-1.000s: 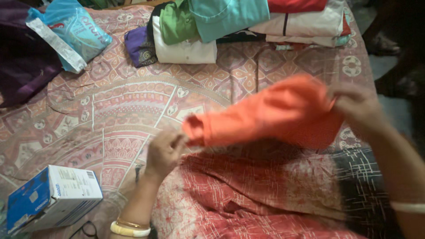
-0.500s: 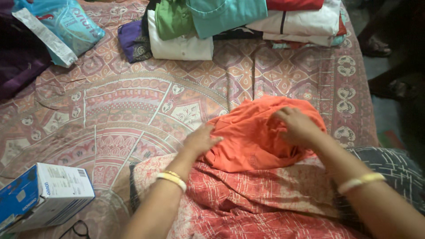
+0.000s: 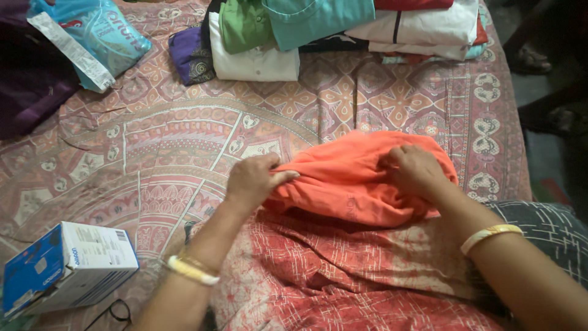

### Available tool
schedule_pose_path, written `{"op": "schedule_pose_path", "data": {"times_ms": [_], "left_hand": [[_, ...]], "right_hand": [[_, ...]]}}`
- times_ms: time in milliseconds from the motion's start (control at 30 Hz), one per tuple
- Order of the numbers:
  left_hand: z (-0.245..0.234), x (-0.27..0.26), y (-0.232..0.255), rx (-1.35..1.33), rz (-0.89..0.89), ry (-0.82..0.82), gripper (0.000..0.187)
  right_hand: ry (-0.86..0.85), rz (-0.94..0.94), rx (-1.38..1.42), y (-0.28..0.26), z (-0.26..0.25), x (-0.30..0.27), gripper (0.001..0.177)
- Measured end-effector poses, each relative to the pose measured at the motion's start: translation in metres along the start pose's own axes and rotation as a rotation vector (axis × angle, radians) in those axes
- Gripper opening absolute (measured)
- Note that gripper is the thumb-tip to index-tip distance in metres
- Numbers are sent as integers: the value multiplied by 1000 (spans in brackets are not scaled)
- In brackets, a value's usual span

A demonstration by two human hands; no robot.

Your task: The person folds a green shirt, then a teal shirt, and finally an orange shirt on a bed. Each garment is smoothed, folded in half, and then folded again into a compact stack.

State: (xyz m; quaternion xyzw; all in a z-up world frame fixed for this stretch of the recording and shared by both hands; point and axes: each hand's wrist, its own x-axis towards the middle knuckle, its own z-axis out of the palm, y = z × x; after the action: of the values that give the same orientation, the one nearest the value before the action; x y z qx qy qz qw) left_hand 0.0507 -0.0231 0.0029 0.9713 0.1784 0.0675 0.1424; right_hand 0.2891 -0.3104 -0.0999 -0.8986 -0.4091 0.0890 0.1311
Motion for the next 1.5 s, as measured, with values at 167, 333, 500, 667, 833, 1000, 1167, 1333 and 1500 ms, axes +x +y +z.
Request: {"op": "schedule_pose_path", "data": {"times_ms": [167, 333, 500, 667, 833, 1000, 1167, 1333, 1500], "left_hand": [[-39, -27, 17, -233, 70, -72, 60], [-46, -70, 25, -983, -255, -498, 49], [-48, -91, 6, -523, -37, -419, 43], [-52, -94, -1, -193, -162, -691, 50], [-56, -91, -12, -178, -188, -589, 38], [-67, -78, -19, -816, -269, -193, 18], [-106, -42, -46, -804, -128, 317, 15], [-165, 24, -84, -51, -61, 116, 51], [-185, 93, -82, 540, -117, -72, 52]], "right_hand": [[476, -349, -124, -8, 14, 14, 69], [-205, -185, -206, -24, 14, 16, 13], [13, 143, 676, 8, -31, 11, 27], [342, 321, 896, 89, -86, 3, 30], [577, 289, 1296, 153, -97, 9, 22], [531, 437, 1140, 169, -81, 24, 20], [519, 493, 1068, 162, -65, 14, 21], [511, 514, 1034, 143, -67, -8, 22], [528, 516, 1035, 131, -78, -39, 24]]}}
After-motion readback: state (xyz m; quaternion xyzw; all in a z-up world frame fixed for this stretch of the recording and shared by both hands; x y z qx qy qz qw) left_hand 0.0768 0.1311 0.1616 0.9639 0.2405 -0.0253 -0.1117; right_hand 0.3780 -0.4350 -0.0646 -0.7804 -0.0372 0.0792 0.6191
